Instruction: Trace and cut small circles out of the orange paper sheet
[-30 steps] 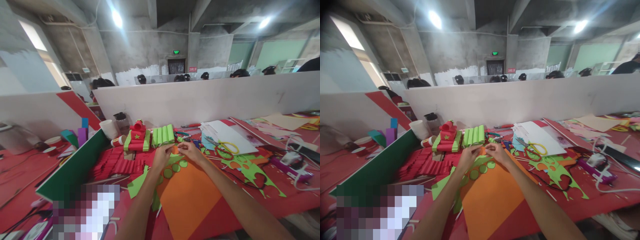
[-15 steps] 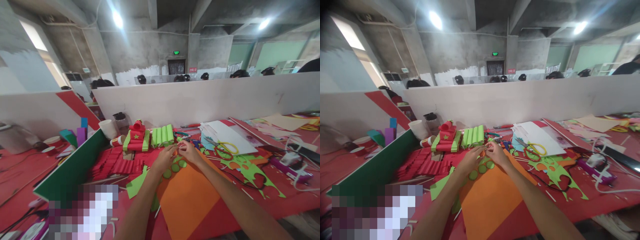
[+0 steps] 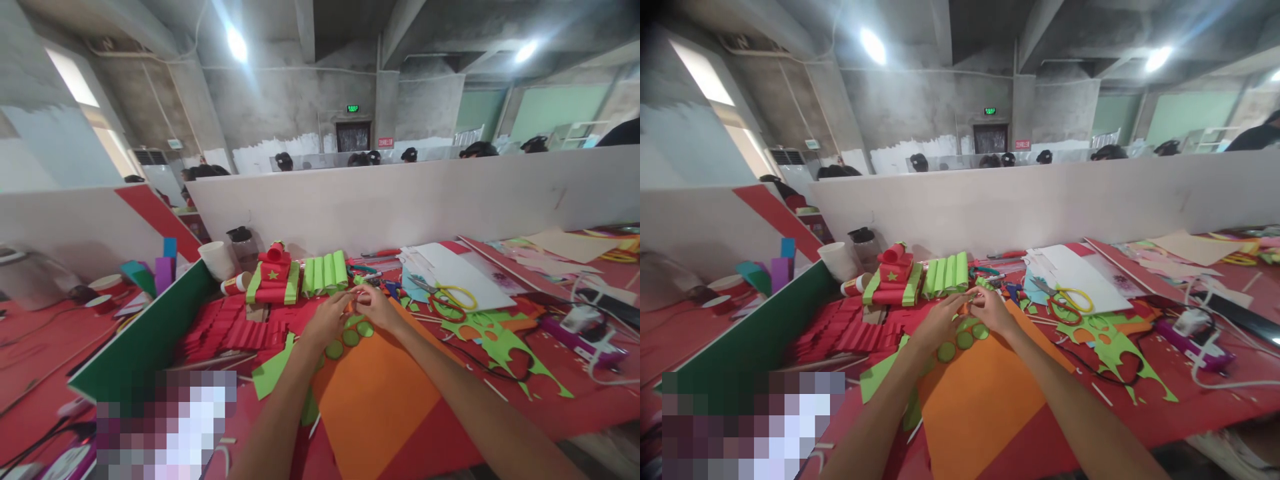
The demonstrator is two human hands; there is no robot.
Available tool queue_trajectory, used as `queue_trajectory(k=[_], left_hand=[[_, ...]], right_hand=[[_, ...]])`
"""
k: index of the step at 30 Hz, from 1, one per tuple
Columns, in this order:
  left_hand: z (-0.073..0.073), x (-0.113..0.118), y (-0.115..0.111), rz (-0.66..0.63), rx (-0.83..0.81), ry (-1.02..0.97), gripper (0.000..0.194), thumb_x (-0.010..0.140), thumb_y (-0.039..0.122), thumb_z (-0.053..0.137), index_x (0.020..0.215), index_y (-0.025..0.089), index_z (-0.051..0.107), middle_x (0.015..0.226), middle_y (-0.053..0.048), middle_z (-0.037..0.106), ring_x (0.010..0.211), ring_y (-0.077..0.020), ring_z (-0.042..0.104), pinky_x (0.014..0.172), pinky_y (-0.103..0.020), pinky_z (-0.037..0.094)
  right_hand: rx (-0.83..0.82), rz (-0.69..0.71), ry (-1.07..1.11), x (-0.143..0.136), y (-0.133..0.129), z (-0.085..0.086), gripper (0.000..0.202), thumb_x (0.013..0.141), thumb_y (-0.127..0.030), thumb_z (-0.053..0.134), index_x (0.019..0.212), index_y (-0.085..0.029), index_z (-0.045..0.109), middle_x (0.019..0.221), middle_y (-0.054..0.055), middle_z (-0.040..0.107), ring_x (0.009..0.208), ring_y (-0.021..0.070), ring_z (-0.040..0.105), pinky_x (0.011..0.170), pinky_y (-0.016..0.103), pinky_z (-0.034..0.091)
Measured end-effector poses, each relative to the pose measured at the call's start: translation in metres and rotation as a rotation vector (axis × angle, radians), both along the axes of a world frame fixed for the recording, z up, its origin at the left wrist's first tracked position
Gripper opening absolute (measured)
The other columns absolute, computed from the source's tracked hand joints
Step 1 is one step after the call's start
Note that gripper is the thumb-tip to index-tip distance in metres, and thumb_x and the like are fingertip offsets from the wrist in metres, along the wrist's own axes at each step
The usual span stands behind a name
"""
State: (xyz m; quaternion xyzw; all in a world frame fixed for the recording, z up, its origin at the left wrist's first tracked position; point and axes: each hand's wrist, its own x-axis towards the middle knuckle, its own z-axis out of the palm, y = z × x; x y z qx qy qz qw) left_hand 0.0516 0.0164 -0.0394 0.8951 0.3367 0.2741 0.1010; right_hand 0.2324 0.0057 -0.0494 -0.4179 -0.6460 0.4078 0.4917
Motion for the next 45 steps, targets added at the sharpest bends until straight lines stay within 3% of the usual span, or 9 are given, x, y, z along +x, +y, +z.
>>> queue_trajectory(k=[6, 9, 15, 21, 30, 45], left_hand=[[0.001, 0.0, 0.002, -0.05, 0.017, -0.073, 0.043, 0.084, 0.013, 0.06, 0.125, 0.026, 0.058, 0.13, -0.007, 0.061, 0.117, -0.022, 0.059, 0.098, -0.035, 0.048], [0.003, 0.0, 0.004, -0.008, 0.005, -0.102, 0.039, 0.084, 0.013, 0.059, 0.12, 0.025, 0.063, 0.12, -0.007, 0.066, 0.11, -0.0215, 0.061, 0.093, -0.033, 0.049], [0.005, -0.001, 0.008, 0.16, -0.181, -0.223, 0.028, 0.083, 0.015, 0.057, 0.107, 0.018, 0.069, 0.087, -0.005, 0.071, 0.077, -0.0177, 0.064, 0.07, -0.027, 0.047], [-0.002, -0.002, 0.014, 0.123, -0.364, -0.381, 0.013, 0.081, 0.026, 0.057, 0.082, 0.016, 0.065, 0.065, 0.001, 0.063, 0.061, -0.0143, 0.057, 0.059, -0.023, 0.041], [-0.002, 0.003, 0.012, 0.09, -0.617, -0.58, 0.013, 0.076, 0.029, 0.06, 0.079, 0.017, 0.057, 0.064, 0.001, 0.061, 0.061, -0.0143, 0.059, 0.06, -0.026, 0.049], [-0.005, 0.002, 0.014, 0.06, -0.589, -0.624, 0.023, 0.073, 0.038, 0.064, 0.079, 0.016, 0.057, 0.072, 0.001, 0.059, 0.064, -0.0127, 0.057, 0.063, -0.025, 0.048]], right_hand=[[0.017, -0.015, -0.021, 0.001, -0.001, 0.001, 0.025, 0.077, -0.02, 0.062, 0.101, -0.02, 0.058, 0.071, 0.0, 0.07, 0.064, 0.0169, 0.065, 0.061, 0.026, 0.048], [0.015, -0.022, -0.047, 0.003, 0.001, -0.001, 0.026, 0.076, -0.02, 0.062, 0.102, -0.02, 0.058, 0.07, 0.0, 0.07, 0.064, 0.017, 0.065, 0.061, 0.026, 0.049], [0.008, -0.019, -0.093, 0.008, 0.005, -0.004, 0.028, 0.077, -0.024, 0.065, 0.104, -0.019, 0.059, 0.072, 0.0, 0.07, 0.066, 0.0174, 0.065, 0.062, 0.026, 0.049], [0.044, -0.05, -0.108, 0.013, 0.008, -0.004, 0.024, 0.074, -0.029, 0.07, 0.093, -0.018, 0.061, 0.071, 0.0, 0.067, 0.065, 0.0164, 0.063, 0.059, 0.025, 0.046], [0.016, -0.063, -0.099, 0.014, 0.01, -0.008, 0.022, 0.074, -0.032, 0.07, 0.09, -0.017, 0.065, 0.072, 0.002, 0.069, 0.067, 0.0179, 0.065, 0.062, 0.027, 0.048], [0.077, -0.112, -0.135, 0.016, 0.012, -0.006, 0.023, 0.075, -0.038, 0.07, 0.076, -0.016, 0.068, 0.072, 0.003, 0.068, 0.068, 0.0181, 0.061, 0.063, 0.027, 0.046]])
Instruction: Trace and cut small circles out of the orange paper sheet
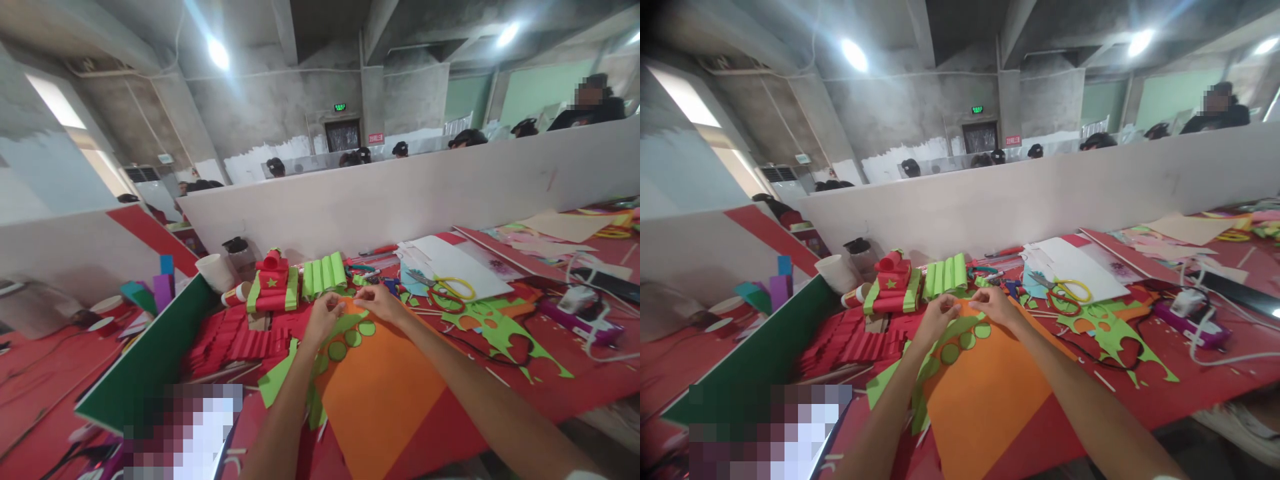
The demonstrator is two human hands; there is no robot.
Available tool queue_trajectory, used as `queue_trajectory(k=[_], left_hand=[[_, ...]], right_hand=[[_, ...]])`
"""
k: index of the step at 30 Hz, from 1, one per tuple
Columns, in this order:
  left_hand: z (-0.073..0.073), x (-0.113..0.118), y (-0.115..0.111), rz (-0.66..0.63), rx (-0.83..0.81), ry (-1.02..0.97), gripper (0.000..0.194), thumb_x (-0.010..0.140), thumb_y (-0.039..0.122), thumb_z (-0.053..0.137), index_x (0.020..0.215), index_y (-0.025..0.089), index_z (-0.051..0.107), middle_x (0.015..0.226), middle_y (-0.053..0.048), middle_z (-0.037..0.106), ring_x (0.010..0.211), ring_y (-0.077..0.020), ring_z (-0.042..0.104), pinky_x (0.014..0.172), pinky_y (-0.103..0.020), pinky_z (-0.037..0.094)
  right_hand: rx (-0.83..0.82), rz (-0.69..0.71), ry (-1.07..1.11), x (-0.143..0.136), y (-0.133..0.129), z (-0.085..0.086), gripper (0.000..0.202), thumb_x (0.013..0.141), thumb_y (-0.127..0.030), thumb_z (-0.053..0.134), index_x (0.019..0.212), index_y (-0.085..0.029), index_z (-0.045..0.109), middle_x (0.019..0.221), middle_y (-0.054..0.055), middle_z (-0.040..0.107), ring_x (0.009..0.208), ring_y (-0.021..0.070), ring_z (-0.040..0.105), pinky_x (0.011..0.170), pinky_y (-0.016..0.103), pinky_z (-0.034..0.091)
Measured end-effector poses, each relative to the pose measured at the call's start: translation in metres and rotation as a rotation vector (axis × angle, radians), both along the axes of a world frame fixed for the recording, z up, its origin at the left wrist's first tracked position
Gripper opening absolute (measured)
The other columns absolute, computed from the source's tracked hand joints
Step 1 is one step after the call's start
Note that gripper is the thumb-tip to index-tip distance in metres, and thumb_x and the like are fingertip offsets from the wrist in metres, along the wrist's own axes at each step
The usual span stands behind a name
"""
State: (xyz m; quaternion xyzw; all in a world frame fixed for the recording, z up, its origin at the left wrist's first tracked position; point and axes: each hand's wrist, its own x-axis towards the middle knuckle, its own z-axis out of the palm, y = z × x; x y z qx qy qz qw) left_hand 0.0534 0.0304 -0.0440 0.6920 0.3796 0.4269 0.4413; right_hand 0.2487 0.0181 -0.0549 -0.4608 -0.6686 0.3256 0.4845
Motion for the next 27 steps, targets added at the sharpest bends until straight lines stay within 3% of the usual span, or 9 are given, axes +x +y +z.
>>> queue_trajectory(k=[7, 10, 14, 17, 22, 27], left_hand=[[-0.003, 0.002, 0.001, -0.047, 0.026, 0.063, 0.02, 0.077, 0.035, 0.062, 0.081, 0.016, 0.059, 0.073, -0.002, 0.062, 0.067, -0.0144, 0.059, 0.064, -0.026, 0.049], [0.0, -0.009, 0.004, 0.038, 0.138, 0.217, 0.011, 0.079, 0.026, 0.057, 0.081, 0.017, 0.061, 0.077, -0.004, 0.066, 0.07, -0.0165, 0.061, 0.066, -0.026, 0.048], [0.008, -0.036, 0.01, 0.255, 0.255, 0.573, 0.013, 0.08, 0.017, 0.053, 0.083, 0.019, 0.065, 0.086, -0.007, 0.071, 0.083, -0.0221, 0.065, 0.07, -0.028, 0.045], [0.011, -0.052, 0.012, 0.353, 0.219, 0.783, 0.013, 0.082, 0.018, 0.053, 0.086, 0.02, 0.066, 0.088, -0.01, 0.072, 0.086, -0.0262, 0.066, 0.069, -0.029, 0.043], [0.016, -0.056, 0.008, 0.459, 0.177, 0.928, 0.017, 0.086, 0.023, 0.049, 0.094, 0.023, 0.064, 0.091, -0.012, 0.072, 0.085, -0.0294, 0.067, 0.069, -0.032, 0.043], [0.023, -0.049, 0.0, 0.501, 0.205, 0.986, 0.02, 0.091, 0.024, 0.042, 0.095, 0.022, 0.062, 0.091, -0.014, 0.07, 0.083, -0.029, 0.066, 0.068, -0.032, 0.043]], right_hand=[[-0.053, 0.116, 0.038, -0.008, -0.003, -0.008, 0.021, 0.083, -0.036, 0.063, 0.093, -0.017, 0.065, 0.077, 0.004, 0.071, 0.07, 0.0187, 0.068, 0.062, 0.028, 0.052], [-0.05, 0.115, -0.049, -0.007, -0.004, -0.006, 0.023, 0.085, -0.031, 0.06, 0.103, -0.019, 0.063, 0.084, 0.005, 0.074, 0.075, 0.019, 0.071, 0.064, 0.028, 0.054], [-0.006, 0.01, -0.255, 0.012, -0.004, 0.007, 0.017, 0.085, -0.027, 0.06, 0.101, -0.021, 0.065, 0.097, 0.007, 0.074, 0.089, 0.0218, 0.07, 0.07, 0.029, 0.052], [0.003, -0.123, -0.4, 0.037, -0.005, 0.017, 0.012, 0.08, -0.022, 0.065, 0.091, -0.02, 0.069, 0.094, 0.009, 0.073, 0.088, 0.0245, 0.067, 0.075, 0.032, 0.047], [-0.05, -0.275, -0.589, 0.074, -0.007, 0.023, 0.011, 0.075, -0.019, 0.068, 0.085, -0.02, 0.071, 0.084, 0.007, 0.072, 0.077, 0.0217, 0.064, 0.066, 0.027, 0.04], [-0.126, -0.307, -0.683, 0.087, -0.01, 0.022, 0.017, 0.072, -0.022, 0.071, 0.089, -0.022, 0.072, 0.07, 0.002, 0.069, 0.058, 0.0156, 0.058, 0.054, 0.023, 0.033]])
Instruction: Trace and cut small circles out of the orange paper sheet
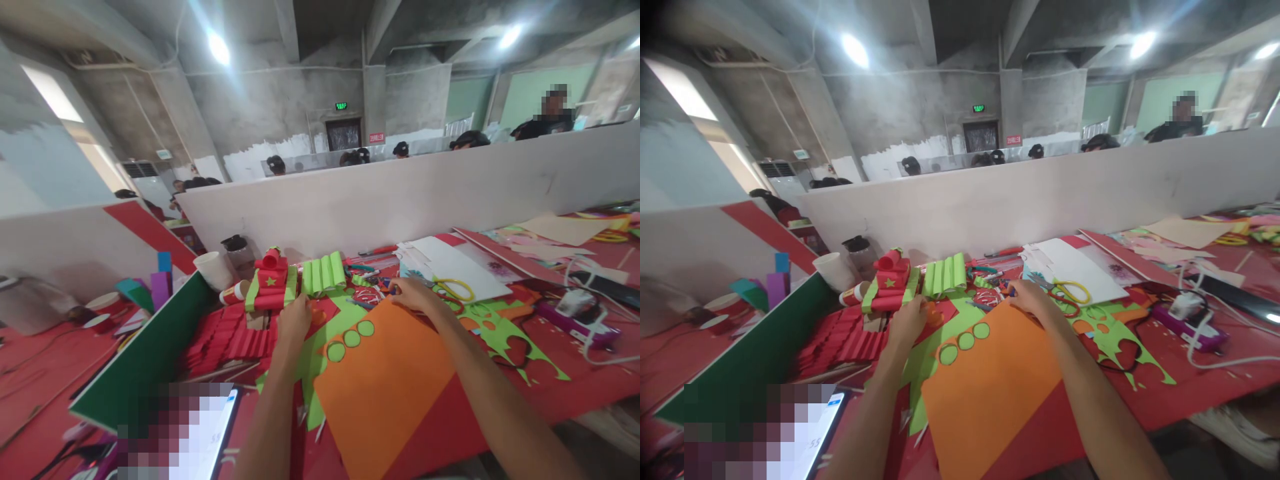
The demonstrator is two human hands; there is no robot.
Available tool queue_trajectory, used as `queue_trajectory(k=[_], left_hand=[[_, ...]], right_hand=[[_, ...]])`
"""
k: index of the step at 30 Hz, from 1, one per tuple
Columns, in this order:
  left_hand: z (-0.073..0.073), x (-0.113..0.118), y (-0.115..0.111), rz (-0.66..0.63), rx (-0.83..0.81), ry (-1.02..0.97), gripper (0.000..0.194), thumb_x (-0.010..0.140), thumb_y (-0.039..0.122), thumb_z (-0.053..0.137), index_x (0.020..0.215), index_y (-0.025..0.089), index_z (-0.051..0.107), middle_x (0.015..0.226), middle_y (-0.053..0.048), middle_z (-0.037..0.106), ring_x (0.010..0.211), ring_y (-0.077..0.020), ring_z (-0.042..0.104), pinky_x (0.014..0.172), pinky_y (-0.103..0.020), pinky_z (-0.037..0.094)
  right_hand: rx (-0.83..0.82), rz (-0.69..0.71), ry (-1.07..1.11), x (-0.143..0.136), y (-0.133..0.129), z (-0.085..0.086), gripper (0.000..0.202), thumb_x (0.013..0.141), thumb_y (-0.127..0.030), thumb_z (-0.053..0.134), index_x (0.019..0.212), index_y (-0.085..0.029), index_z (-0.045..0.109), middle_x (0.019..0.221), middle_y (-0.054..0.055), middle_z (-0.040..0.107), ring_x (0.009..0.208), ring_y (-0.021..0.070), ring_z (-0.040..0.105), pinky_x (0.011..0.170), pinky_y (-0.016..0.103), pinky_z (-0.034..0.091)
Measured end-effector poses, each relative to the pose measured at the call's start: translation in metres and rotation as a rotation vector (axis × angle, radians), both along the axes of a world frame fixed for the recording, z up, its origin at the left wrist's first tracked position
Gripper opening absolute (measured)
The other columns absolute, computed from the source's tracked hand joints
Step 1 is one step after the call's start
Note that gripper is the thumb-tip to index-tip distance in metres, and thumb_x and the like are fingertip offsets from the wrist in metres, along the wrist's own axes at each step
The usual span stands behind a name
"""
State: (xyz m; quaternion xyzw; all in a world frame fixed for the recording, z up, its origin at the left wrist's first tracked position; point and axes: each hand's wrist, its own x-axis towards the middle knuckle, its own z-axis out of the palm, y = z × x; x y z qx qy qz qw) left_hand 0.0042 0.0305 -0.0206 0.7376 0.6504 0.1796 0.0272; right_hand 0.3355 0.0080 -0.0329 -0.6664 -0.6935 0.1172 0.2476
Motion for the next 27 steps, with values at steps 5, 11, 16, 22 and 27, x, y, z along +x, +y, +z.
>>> queue_trajectory(k=[5, 11, 16, 22, 27], left_hand=[[-0.002, 0.004, 0.003, -0.103, 0.055, -0.079, 0.018, 0.09, 0.023, 0.045, 0.089, 0.021, 0.063, 0.096, -0.011, 0.069, 0.084, -0.0254, 0.065, 0.063, -0.028, 0.039], [-0.013, 0.018, 0.009, -0.389, -0.129, -0.497, 0.017, 0.082, 0.034, 0.059, 0.075, 0.018, 0.062, 0.069, -0.002, 0.066, 0.065, -0.0172, 0.06, 0.059, -0.024, 0.039], [-0.023, 0.037, 0.003, -0.583, -0.284, -0.627, 0.024, 0.075, 0.038, 0.066, 0.069, 0.016, 0.059, 0.062, 0.002, 0.057, 0.056, -0.0122, 0.049, 0.054, -0.023, 0.035], [-0.03, 0.054, -0.006, -0.707, -0.317, -0.673, 0.028, 0.076, 0.042, 0.067, 0.071, 0.016, 0.059, 0.081, -0.004, 0.063, 0.076, -0.0163, 0.057, 0.067, -0.025, 0.044], [-0.03, 0.062, -0.011, -0.748, -0.409, -0.814, 0.032, 0.072, 0.043, 0.073, 0.075, 0.016, 0.054, 0.068, 0.001, 0.057, 0.063, -0.0117, 0.055, 0.06, -0.023, 0.044]], right_hand=[[-0.024, 0.017, -0.009, -0.005, -0.004, 0.005, 0.02, 0.072, -0.023, 0.07, 0.092, -0.022, 0.073, 0.077, 0.003, 0.07, 0.061, 0.0157, 0.059, 0.054, 0.023, 0.034], [-0.052, 0.075, 0.015, -0.01, -0.005, 0.005, 0.023, 0.072, -0.02, 0.067, 0.095, -0.022, 0.072, 0.082, 0.003, 0.07, 0.064, 0.0164, 0.06, 0.057, 0.023, 0.037], [-0.054, 0.171, 0.032, -0.012, -0.001, 0.003, 0.027, 0.073, -0.02, 0.066, 0.099, -0.022, 0.073, 0.083, 0.002, 0.068, 0.069, 0.0177, 0.061, 0.061, 0.024, 0.039], [-0.004, 0.383, 0.16, -0.023, -0.004, 0.015, 0.016, 0.078, -0.023, 0.062, 0.09, -0.018, 0.072, 0.088, 0.003, 0.071, 0.083, 0.0206, 0.064, 0.073, 0.027, 0.044], [0.025, 0.404, 0.285, -0.028, -0.009, 0.024, 0.015, 0.081, -0.024, 0.06, 0.091, -0.017, 0.069, 0.087, 0.003, 0.07, 0.078, 0.0189, 0.062, 0.071, 0.027, 0.044]])
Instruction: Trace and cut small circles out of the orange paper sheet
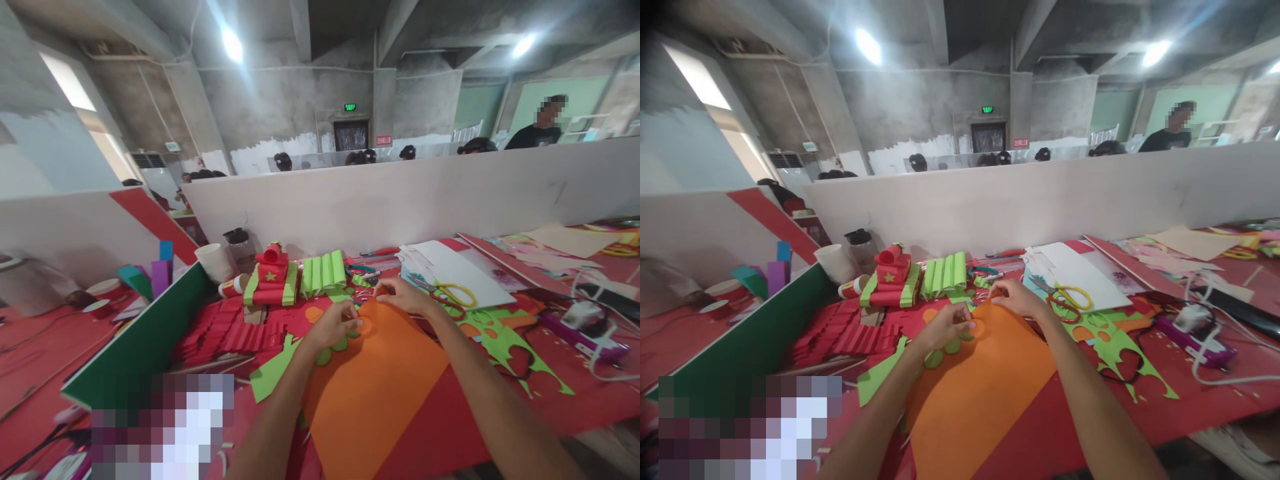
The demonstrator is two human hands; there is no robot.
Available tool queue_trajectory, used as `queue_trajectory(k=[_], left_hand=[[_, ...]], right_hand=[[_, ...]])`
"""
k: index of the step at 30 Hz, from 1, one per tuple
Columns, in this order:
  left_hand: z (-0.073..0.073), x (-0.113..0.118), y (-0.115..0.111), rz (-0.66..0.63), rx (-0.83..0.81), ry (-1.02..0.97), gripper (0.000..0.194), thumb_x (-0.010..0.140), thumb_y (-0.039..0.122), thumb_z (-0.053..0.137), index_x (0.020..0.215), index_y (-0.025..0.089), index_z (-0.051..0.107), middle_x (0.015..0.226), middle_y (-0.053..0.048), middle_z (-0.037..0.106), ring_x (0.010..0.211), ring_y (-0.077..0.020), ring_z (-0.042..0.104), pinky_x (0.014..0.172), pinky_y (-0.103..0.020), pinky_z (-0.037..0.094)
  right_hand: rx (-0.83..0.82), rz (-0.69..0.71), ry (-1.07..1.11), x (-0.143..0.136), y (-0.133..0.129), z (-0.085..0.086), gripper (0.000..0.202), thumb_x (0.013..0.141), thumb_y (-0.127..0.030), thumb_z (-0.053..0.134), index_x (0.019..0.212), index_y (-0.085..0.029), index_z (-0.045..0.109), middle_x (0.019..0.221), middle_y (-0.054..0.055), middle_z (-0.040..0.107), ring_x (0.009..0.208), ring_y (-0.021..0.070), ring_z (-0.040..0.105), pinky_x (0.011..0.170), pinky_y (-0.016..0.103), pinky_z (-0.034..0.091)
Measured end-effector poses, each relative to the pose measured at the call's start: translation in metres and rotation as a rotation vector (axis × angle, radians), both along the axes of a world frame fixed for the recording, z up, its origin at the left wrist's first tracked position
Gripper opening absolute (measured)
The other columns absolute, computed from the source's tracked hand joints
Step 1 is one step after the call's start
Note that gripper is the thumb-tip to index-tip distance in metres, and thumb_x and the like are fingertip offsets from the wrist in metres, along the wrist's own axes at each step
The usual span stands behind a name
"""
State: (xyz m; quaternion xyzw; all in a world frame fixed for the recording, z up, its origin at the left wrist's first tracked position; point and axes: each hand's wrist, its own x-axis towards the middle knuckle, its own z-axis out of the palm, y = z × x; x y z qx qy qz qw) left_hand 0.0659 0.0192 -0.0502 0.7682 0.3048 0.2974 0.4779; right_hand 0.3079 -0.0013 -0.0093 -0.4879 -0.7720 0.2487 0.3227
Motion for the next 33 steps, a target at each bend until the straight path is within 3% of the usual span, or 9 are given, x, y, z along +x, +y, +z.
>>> queue_trajectory(k=[5, 9, 12, 16, 19, 23, 29, 33], left_hand=[[0.012, 0.001, -0.006, 0.086, -0.178, -0.144, 0.046, 0.069, 0.048, 0.076, 0.089, 0.02, 0.047, 0.062, 0.007, 0.054, 0.049, -0.0105, 0.057, 0.049, -0.02, 0.042], [0.015, 0.001, -0.004, 0.147, -0.159, -0.093, 0.05, 0.065, 0.048, 0.079, 0.094, 0.019, 0.05, 0.055, 0.011, 0.047, 0.043, -0.0068, 0.047, 0.044, -0.017, 0.032], [0.011, 0.001, -0.003, 0.148, -0.13, -0.044, 0.048, 0.064, 0.049, 0.079, 0.09, 0.018, 0.053, 0.054, 0.011, 0.045, 0.044, -0.0062, 0.042, 0.044, -0.018, 0.028], [0.011, -0.001, -0.005, 0.077, -0.151, 0.029, 0.05, 0.064, 0.048, 0.079, 0.092, 0.018, 0.051, 0.057, 0.008, 0.05, 0.048, -0.0066, 0.042, 0.047, -0.019, 0.029], [0.014, -0.006, -0.007, -0.027, -0.212, 0.099, 0.053, 0.065, 0.045, 0.079, 0.099, 0.018, 0.049, 0.06, 0.008, 0.052, 0.053, -0.0075, 0.045, 0.051, -0.019, 0.032], [0.02, -0.014, -0.007, -0.06, -0.227, 0.232, 0.05, 0.068, 0.044, 0.076, 0.102, 0.019, 0.049, 0.067, 0.005, 0.056, 0.053, -0.007, 0.043, 0.048, -0.017, 0.029], [0.016, -0.023, -0.002, -0.114, -0.199, 0.337, 0.048, 0.07, 0.04, 0.074, 0.105, 0.02, 0.049, 0.074, 0.004, 0.06, 0.054, -0.0077, 0.046, 0.047, -0.017, 0.03], [0.013, -0.028, 0.002, -0.094, -0.116, 0.422, 0.046, 0.071, 0.03, 0.07, 0.111, 0.017, 0.05, 0.075, 0.001, 0.064, 0.063, -0.0133, 0.057, 0.053, -0.02, 0.038]], right_hand=[[0.001, 0.004, 0.001, -0.007, -0.005, 0.002, 0.021, 0.085, -0.027, 0.06, 0.102, -0.017, 0.067, 0.097, 0.005, 0.07, 0.085, 0.0205, 0.063, 0.076, 0.03, 0.046], [0.003, 0.105, 0.055, -0.018, -0.007, 0.0, 0.024, 0.088, -0.034, 0.061, 0.106, -0.019, 0.067, 0.111, 0.006, 0.069, 0.105, 0.0238, 0.062, 0.091, 0.033, 0.045], [-0.007, 0.159, 0.103, -0.026, -0.003, -0.008, 0.031, 0.081, -0.035, 0.071, 0.108, -0.021, 0.066, 0.115, 0.006, 0.068, 0.114, 0.0249, 0.059, 0.097, 0.034, 0.044], [0.016, 0.173, 0.105, -0.03, 0.005, -0.019, 0.03, 0.077, -0.027, 0.073, 0.106, -0.02, 0.068, 0.114, 0.005, 0.07, 0.108, 0.0236, 0.062, 0.097, 0.034, 0.044], [0.015, 0.154, 0.125, -0.028, 0.007, -0.021, 0.027, 0.077, -0.023, 0.07, 0.104, -0.02, 0.069, 0.112, 0.005, 0.07, 0.108, 0.0237, 0.063, 0.096, 0.034, 0.045], [0.0, 0.149, 0.117, -0.027, 0.007, -0.02, 0.024, 0.075, -0.021, 0.069, 0.099, -0.019, 0.07, 0.11, 0.006, 0.071, 0.105, 0.0238, 0.063, 0.094, 0.034, 0.045], [-0.164, 0.201, 0.022, -0.03, 0.006, -0.026, 0.02, 0.077, -0.024, 0.065, 0.094, -0.015, 0.071, 0.083, 0.003, 0.073, 0.076, 0.0184, 0.066, 0.067, 0.024, 0.047], [-0.161, 0.182, -0.032, -0.037, 0.007, -0.031, 0.019, 0.075, -0.025, 0.068, 0.09, -0.015, 0.073, 0.08, 0.003, 0.073, 0.074, 0.0187, 0.065, 0.061, 0.023, 0.044]])
